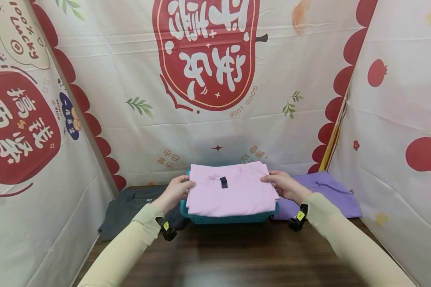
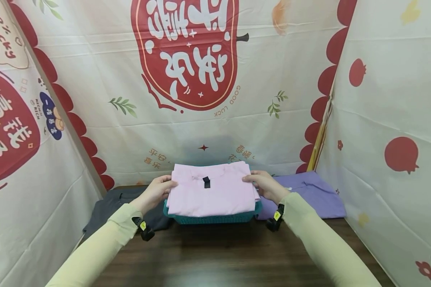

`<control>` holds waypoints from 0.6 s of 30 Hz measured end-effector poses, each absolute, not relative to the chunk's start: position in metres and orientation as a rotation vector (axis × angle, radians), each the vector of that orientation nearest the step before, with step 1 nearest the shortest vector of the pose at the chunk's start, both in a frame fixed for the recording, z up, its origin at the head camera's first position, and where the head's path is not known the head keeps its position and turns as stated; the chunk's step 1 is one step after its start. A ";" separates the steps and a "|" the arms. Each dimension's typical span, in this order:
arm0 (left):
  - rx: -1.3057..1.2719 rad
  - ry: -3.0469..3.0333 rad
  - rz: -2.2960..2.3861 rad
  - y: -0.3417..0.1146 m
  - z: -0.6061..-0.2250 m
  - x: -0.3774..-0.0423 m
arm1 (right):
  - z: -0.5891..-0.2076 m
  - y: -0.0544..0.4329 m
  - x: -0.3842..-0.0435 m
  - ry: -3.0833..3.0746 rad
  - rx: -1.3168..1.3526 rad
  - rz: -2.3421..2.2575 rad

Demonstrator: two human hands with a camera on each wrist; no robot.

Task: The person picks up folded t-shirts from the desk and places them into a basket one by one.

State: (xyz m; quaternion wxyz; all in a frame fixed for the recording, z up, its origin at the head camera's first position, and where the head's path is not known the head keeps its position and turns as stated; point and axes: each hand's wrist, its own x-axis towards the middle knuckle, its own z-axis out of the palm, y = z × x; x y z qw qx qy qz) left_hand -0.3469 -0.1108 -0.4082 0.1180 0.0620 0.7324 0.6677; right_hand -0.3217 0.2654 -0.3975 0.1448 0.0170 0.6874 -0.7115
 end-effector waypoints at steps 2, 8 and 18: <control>0.171 2.156 1.960 -0.110 -0.408 -0.351 | -0.396 0.265 -0.327 2.003 0.050 -2.037; 0.169 2.208 1.967 -0.105 -0.410 -0.365 | -0.396 0.262 -0.347 2.064 0.105 -2.018; 0.144 2.404 1.884 -0.099 -0.421 -0.382 | -0.404 0.252 -0.368 2.216 0.172 -1.914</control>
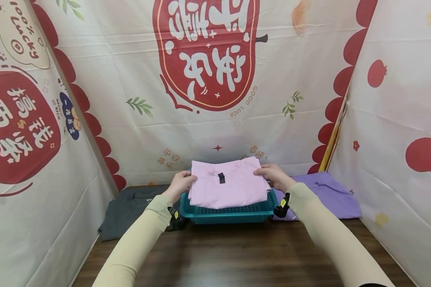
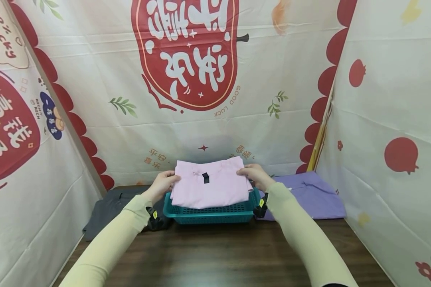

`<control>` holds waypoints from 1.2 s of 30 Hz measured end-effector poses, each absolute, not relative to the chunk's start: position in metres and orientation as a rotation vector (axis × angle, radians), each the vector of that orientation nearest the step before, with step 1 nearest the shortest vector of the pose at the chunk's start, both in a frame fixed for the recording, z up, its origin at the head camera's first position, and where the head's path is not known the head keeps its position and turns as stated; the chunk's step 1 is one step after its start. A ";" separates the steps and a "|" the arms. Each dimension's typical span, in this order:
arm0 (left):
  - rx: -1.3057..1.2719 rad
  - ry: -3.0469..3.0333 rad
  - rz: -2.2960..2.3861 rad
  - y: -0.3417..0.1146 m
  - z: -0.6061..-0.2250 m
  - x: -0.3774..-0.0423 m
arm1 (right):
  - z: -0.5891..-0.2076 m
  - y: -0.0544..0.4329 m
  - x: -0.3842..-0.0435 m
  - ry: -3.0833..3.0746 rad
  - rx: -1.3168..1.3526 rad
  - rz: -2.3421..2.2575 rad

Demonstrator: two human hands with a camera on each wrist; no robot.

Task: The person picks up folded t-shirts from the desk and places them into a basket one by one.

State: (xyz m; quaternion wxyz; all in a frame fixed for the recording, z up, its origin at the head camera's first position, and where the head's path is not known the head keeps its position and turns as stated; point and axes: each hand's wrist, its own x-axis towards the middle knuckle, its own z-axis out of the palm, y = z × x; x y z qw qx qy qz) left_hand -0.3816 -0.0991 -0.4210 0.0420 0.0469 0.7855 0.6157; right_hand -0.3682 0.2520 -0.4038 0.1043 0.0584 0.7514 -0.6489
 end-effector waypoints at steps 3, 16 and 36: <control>0.155 2.412 1.869 -0.100 -0.425 -0.385 | -0.408 0.250 -0.373 2.246 0.176 -1.885; 0.159 2.475 1.743 -0.087 -0.436 -0.388 | -0.430 0.242 -0.381 2.396 0.176 -1.730; 0.120 2.599 1.563 -0.076 -0.460 -0.391 | -0.460 0.227 -0.379 2.521 0.252 -1.600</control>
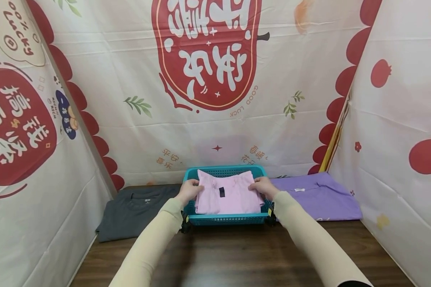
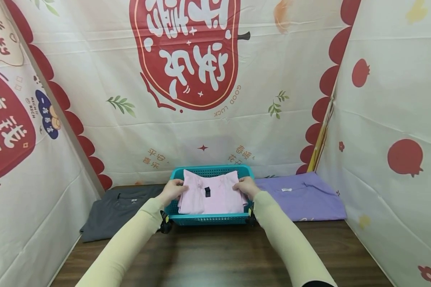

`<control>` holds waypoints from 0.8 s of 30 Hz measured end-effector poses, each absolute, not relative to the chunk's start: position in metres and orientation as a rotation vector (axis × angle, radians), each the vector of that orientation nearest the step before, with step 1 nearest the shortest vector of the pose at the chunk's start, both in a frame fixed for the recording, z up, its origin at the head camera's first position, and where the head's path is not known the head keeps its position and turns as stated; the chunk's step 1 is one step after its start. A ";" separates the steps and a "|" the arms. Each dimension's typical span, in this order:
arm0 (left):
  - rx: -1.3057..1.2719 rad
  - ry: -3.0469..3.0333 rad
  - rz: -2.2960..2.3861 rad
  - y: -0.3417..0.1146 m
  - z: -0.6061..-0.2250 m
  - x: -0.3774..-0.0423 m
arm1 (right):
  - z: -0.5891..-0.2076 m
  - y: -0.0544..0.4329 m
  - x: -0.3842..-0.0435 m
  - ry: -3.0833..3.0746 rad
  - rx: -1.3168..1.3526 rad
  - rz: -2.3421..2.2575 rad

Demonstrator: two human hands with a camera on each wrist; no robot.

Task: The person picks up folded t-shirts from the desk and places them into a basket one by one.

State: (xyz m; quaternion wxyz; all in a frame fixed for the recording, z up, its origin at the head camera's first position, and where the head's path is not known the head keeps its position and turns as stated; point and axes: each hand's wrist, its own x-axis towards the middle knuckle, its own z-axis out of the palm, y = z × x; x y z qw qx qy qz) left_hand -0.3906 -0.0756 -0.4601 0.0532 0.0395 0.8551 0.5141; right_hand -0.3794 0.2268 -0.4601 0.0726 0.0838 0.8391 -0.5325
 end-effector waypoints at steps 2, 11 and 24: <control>0.123 2.598 1.560 -0.074 -0.463 -0.392 | -0.463 0.227 -0.380 2.526 0.251 -1.593; 0.098 2.595 1.531 -0.070 -0.470 -0.393 | -0.472 0.223 -0.381 2.544 0.229 -1.563; 0.065 2.586 1.514 -0.066 -0.480 -0.397 | -0.483 0.221 -0.386 2.586 0.249 -1.475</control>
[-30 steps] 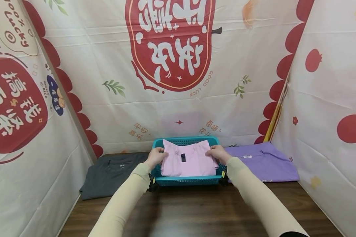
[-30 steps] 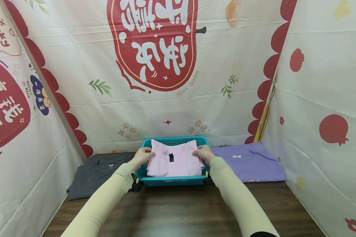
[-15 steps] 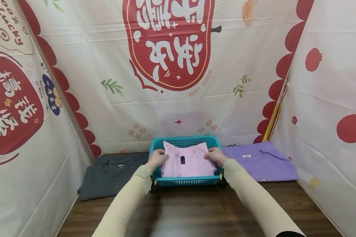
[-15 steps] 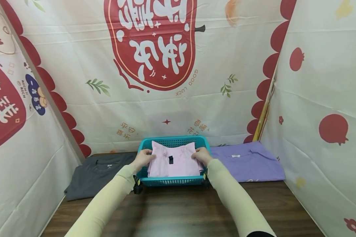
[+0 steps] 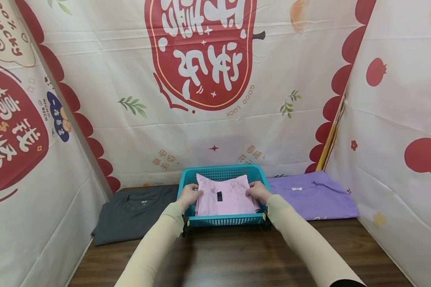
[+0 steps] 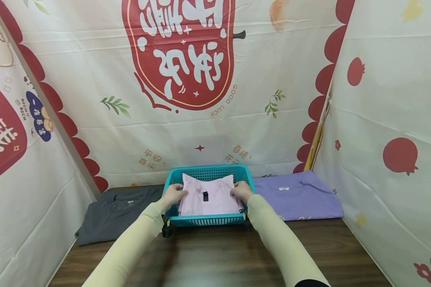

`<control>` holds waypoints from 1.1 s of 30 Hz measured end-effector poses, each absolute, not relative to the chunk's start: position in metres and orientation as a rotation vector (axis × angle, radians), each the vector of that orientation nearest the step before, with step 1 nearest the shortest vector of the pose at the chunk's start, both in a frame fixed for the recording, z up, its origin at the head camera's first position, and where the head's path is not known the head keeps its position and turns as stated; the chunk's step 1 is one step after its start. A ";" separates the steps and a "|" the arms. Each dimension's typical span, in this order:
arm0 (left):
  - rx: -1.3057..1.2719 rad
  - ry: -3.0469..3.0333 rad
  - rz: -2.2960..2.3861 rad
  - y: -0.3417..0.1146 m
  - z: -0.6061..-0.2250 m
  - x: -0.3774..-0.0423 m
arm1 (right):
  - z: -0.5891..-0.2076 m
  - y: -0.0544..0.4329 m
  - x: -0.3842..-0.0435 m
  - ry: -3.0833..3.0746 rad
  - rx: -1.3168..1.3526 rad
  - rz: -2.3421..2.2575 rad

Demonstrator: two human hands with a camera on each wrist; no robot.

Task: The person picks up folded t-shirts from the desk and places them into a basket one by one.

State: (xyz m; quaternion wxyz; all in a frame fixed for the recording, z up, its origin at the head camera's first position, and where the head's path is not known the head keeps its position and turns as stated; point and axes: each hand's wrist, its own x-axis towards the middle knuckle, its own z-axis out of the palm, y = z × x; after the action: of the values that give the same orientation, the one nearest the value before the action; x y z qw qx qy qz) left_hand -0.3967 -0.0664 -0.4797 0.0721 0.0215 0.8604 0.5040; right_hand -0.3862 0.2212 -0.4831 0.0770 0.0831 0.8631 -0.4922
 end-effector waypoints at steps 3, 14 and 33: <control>0.064 2.568 1.516 -0.065 -0.480 -0.395 | -0.485 0.223 -0.388 2.591 0.256 -1.466; 0.032 2.569 1.449 -0.064 -0.482 -0.399 | -0.492 0.223 -0.393 2.633 0.261 -1.399; 0.001 2.657 1.309 -0.062 -0.481 -0.396 | -0.500 0.222 -0.394 2.686 0.259 -1.265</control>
State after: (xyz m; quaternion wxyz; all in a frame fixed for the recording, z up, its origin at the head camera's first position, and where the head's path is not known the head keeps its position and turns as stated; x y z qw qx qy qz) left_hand -0.3960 -0.0616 -0.4810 0.0900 0.0004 0.8934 0.4401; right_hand -0.3938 0.2222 -0.4999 0.0806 0.0866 0.8984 -0.4230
